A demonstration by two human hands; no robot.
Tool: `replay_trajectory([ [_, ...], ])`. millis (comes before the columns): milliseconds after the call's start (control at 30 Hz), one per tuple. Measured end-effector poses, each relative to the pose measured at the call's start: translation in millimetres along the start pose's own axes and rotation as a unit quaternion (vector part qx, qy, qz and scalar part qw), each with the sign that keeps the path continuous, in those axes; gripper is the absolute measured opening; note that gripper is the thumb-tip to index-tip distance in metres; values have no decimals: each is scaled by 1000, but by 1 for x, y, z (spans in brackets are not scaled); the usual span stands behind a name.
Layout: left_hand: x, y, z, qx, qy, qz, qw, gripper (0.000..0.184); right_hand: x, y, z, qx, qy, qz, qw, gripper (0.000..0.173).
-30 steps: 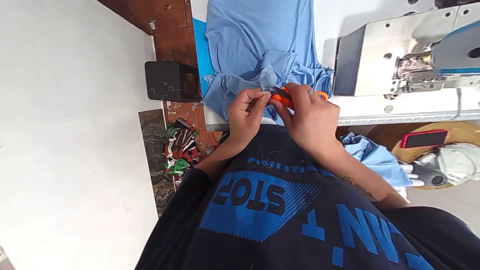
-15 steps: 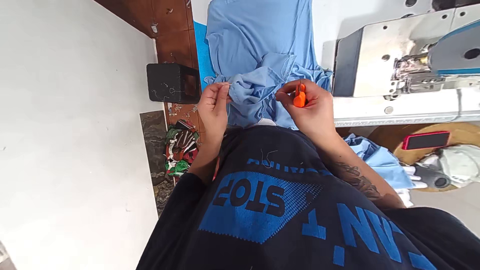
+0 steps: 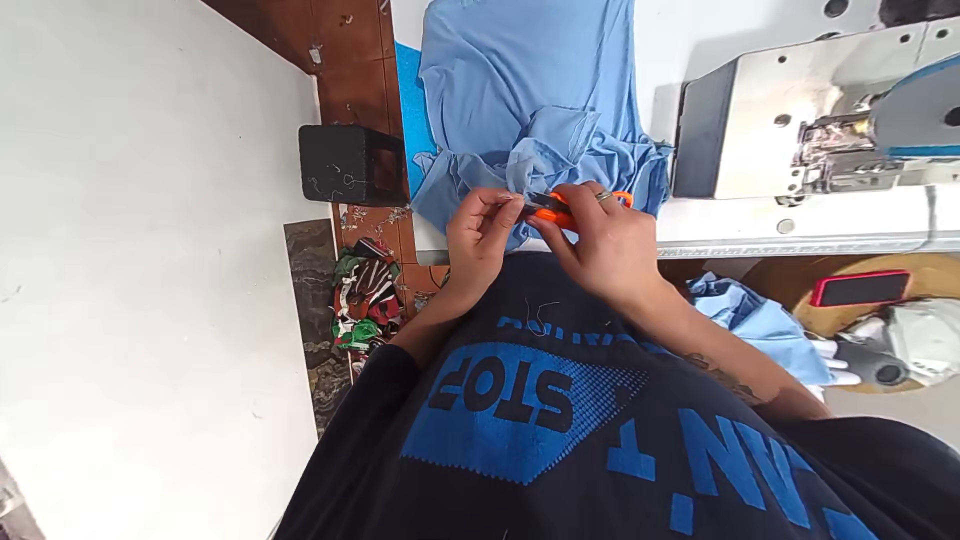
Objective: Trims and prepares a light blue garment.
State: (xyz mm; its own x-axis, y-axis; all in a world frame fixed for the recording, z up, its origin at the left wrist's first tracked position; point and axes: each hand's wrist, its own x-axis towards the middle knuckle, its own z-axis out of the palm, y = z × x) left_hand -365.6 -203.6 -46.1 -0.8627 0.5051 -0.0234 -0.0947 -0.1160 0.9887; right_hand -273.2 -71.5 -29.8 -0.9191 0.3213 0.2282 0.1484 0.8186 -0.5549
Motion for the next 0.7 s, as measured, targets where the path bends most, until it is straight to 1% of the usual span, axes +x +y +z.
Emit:
replay_trajectory([
  [167,-1,0,2,18,5,27,999,13,1,0,4,-13,10,6,1000,41],
  [433,-2,-4,5,48,-9,58,997,11,2,1,6,-30,19,-2,999,34],
  [500,-2,-4,4,41,-7,34,999,10,3,4,4,19,13,17,1000,36],
  [600,-2,-3,3,-5,-24,-28,999,12,4,13,4,126,0,51,991,47],
  [633,-1,-3,2,-15,-32,-42,999,12,5,15,7,153,4,52,987,43],
  [667,-1,-2,-1,-9,-30,-41,999,11,4,15,9,173,13,51,983,35],
  [700,1,-3,-7,13,-13,-25,1000,11,4,14,11,185,21,52,981,27],
])
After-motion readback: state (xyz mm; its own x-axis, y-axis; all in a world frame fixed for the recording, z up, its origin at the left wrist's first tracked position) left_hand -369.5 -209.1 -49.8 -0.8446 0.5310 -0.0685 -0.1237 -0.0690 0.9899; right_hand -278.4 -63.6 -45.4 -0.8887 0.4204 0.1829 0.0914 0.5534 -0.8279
